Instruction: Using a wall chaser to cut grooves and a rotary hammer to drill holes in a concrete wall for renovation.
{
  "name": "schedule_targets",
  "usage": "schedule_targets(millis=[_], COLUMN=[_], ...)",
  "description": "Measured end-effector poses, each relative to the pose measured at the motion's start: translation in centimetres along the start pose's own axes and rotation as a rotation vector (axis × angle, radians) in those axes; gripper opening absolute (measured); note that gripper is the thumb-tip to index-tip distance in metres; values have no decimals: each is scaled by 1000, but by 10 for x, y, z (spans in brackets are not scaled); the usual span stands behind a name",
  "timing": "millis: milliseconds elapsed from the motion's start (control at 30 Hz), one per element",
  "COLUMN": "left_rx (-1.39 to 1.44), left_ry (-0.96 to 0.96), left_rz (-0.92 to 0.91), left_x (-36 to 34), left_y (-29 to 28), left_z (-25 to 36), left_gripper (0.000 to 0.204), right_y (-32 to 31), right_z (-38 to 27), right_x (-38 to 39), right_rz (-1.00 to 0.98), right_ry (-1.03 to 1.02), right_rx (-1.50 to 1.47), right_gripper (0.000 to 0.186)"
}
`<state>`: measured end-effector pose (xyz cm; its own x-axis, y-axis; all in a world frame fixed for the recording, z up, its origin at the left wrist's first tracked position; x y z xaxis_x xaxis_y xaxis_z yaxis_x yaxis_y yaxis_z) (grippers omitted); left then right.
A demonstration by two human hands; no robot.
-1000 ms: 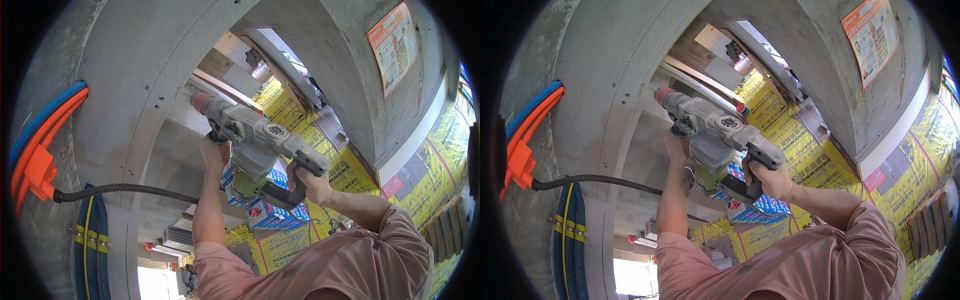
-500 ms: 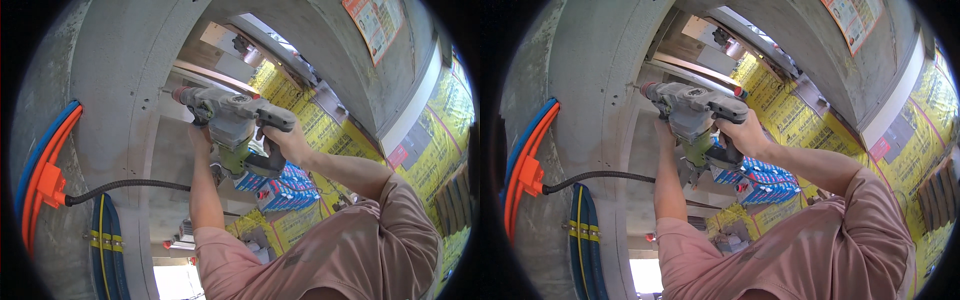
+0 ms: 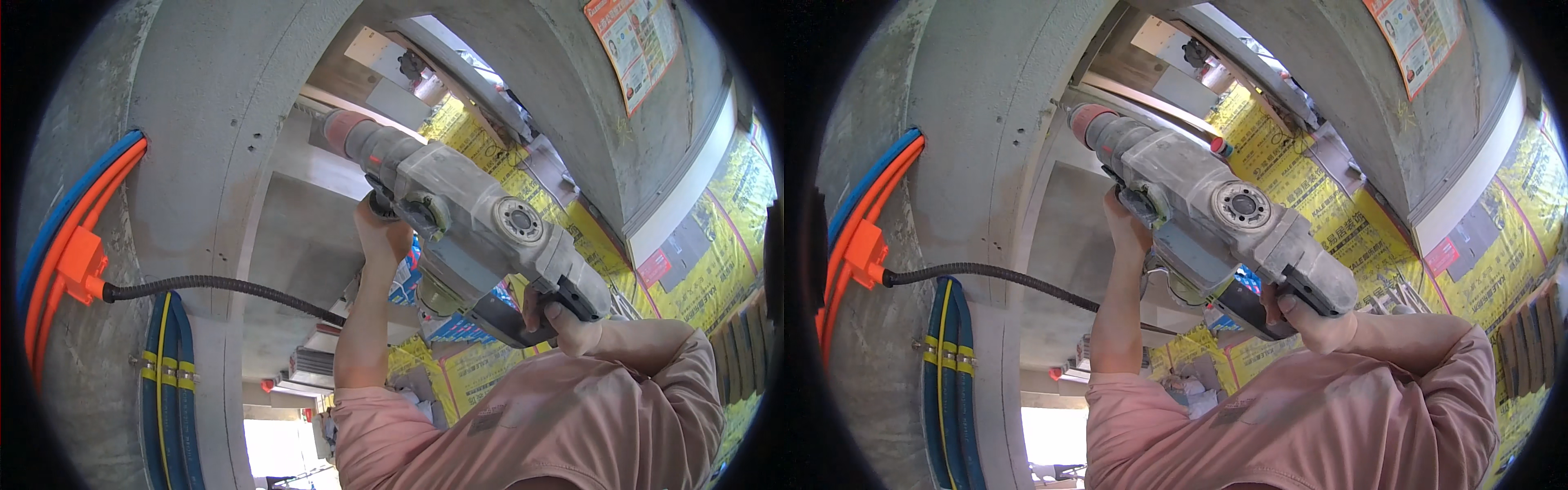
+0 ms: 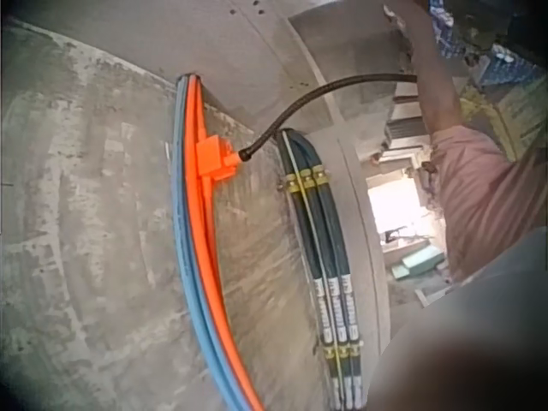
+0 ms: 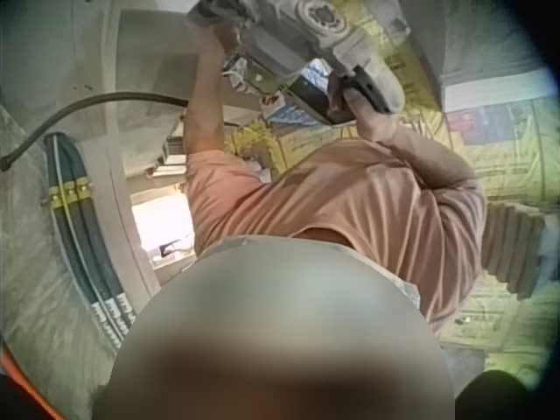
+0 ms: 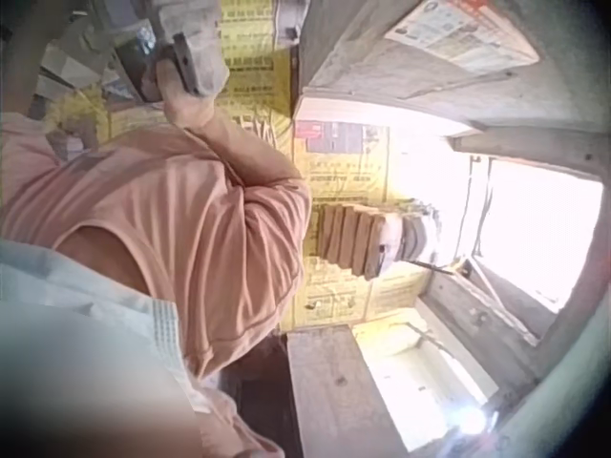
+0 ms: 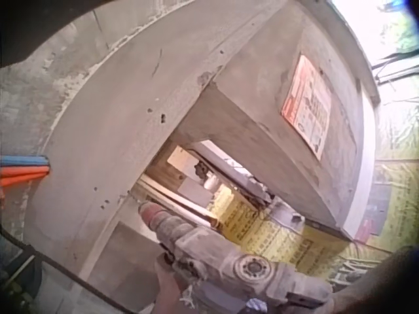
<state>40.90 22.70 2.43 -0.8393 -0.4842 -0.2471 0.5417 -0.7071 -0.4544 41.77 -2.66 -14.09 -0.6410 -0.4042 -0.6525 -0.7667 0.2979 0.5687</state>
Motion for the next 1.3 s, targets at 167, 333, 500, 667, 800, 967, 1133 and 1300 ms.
schedule_targets(millis=[167, 333, 500, 667, 800, 967, 1133, 1300], left_rx=[-83, 370, 139, 59, 185, 176, -164, -134], left_ry=[33, -127, -33, 67, 94, 94, 100, 77], left_rz=[29, -66, -50, -26, -34, 133, 167, 78], left_x=[-5, -6, -12, -9, -25, -51, -55, -22], left_y=[-3, -3, -12, -8, -22, -40, -71, -44], left_z=[5, 2, 0, 11, -9, -54, -45, -19], left_gripper=[25, 24, 19, 9, 9, 14, 18, 17], right_y=[9, 26, 44, 57, 75, 95, 80, 54], right_z=[0, -15, -29, -42, -65, -89, -45, -17], right_x=[-5, -10, -17, -17, -32, -69, -99, -56], right_rz=[52, 86, 195, 275, 261, 199, 266, 235], right_ry=[-8, -11, 2, 0, 0, -116, 98, 109], right_rx=[-11, 107, 52, 59, 96, 314, 93, 73], right_gripper=[31, 19, 17, 12, 11, 11, 11, 16])
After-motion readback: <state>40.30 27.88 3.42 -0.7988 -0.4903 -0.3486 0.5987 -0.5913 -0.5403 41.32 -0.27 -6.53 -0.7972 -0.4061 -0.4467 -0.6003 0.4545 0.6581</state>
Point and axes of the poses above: each hand's wrist, its own x-axis away from the middle knuckle, its own y-axis out of the palm, z = x × y, the point moved 1 cm from there along -x, towards the middle knuckle, and after that the axes turned 11 degrees about -y, right-handed, at the moved point
